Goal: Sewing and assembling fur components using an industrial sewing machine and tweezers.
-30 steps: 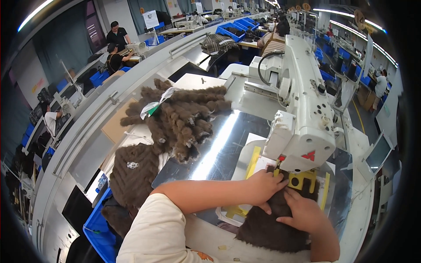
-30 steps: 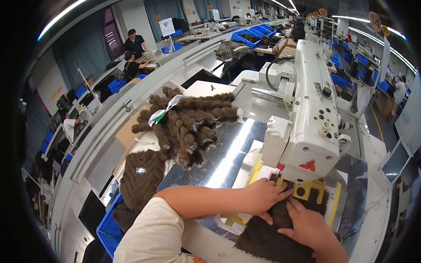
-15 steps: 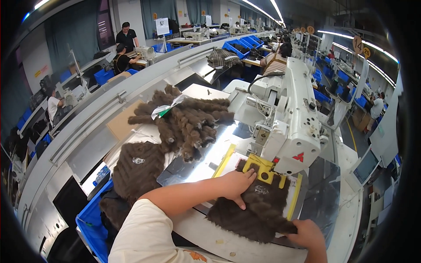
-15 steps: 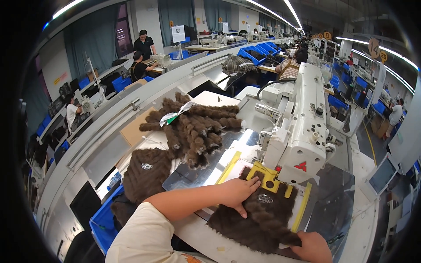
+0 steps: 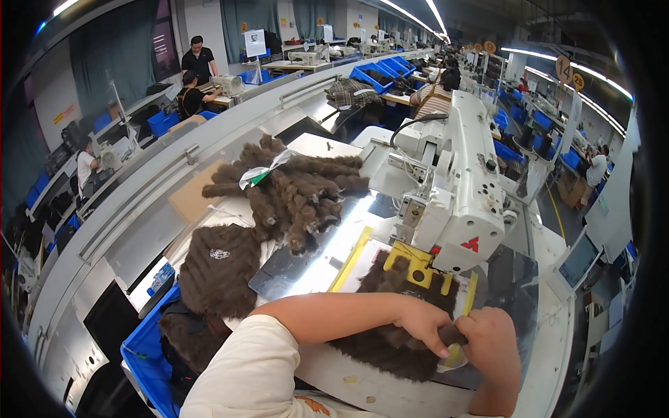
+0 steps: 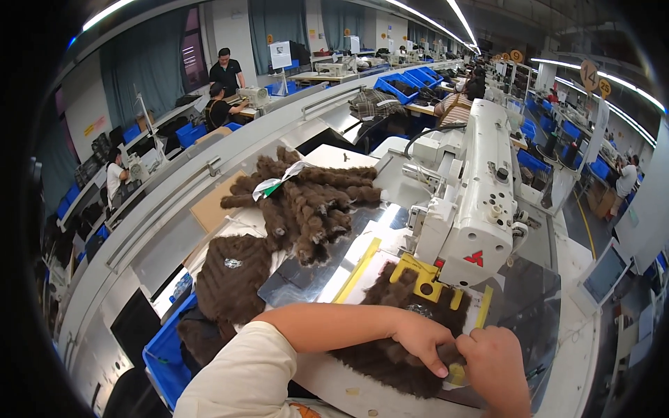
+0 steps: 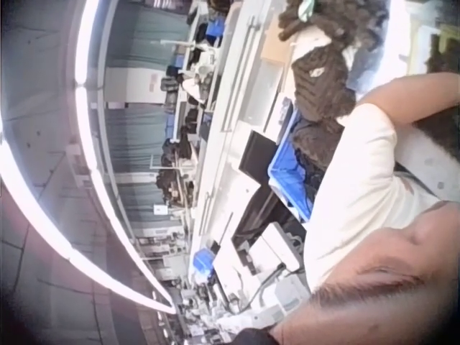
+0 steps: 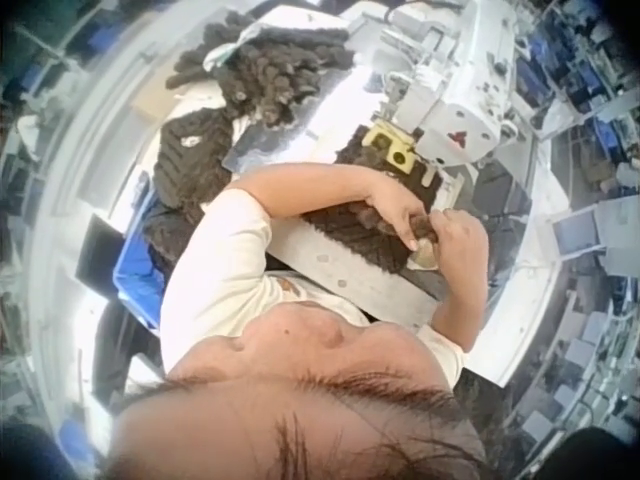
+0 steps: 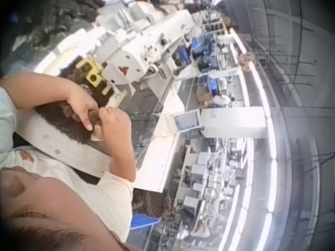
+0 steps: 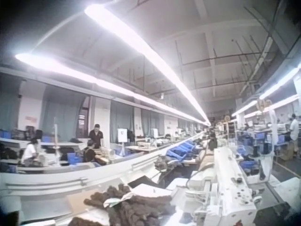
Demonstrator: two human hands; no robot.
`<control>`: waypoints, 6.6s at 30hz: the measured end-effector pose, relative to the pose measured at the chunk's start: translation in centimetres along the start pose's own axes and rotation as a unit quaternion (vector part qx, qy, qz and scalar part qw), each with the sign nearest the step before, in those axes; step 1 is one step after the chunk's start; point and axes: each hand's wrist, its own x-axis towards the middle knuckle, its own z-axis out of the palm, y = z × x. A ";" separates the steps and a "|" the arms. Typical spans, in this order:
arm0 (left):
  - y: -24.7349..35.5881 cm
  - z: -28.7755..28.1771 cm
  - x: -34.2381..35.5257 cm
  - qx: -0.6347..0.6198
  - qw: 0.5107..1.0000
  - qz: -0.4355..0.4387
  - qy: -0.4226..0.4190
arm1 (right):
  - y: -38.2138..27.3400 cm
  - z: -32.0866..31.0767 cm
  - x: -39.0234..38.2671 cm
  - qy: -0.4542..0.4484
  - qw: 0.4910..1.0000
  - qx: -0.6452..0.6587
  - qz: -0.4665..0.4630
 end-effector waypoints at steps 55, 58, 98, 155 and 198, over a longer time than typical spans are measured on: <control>-2.2 0.6 -2.3 0.203 0.889 0.240 0.332 | 2.9 4.9 0.9 0.226 0.885 0.405 -0.027; -1.4 1.1 -2.6 0.089 0.931 0.176 0.308 | 3.1 5.2 0.8 0.246 0.889 0.387 -0.019; -2.1 1.4 -2.1 0.140 0.894 0.200 0.375 | 3.5 3.5 -0.2 0.292 0.887 0.277 -0.225; -2.3 2.3 -1.8 0.234 0.894 0.111 0.365 | 1.4 1.5 0.3 0.042 0.949 0.252 -0.184; -2.1 2.7 -1.6 0.237 0.908 0.088 0.333 | 2.6 0.4 0.0 -0.061 0.924 0.309 -0.216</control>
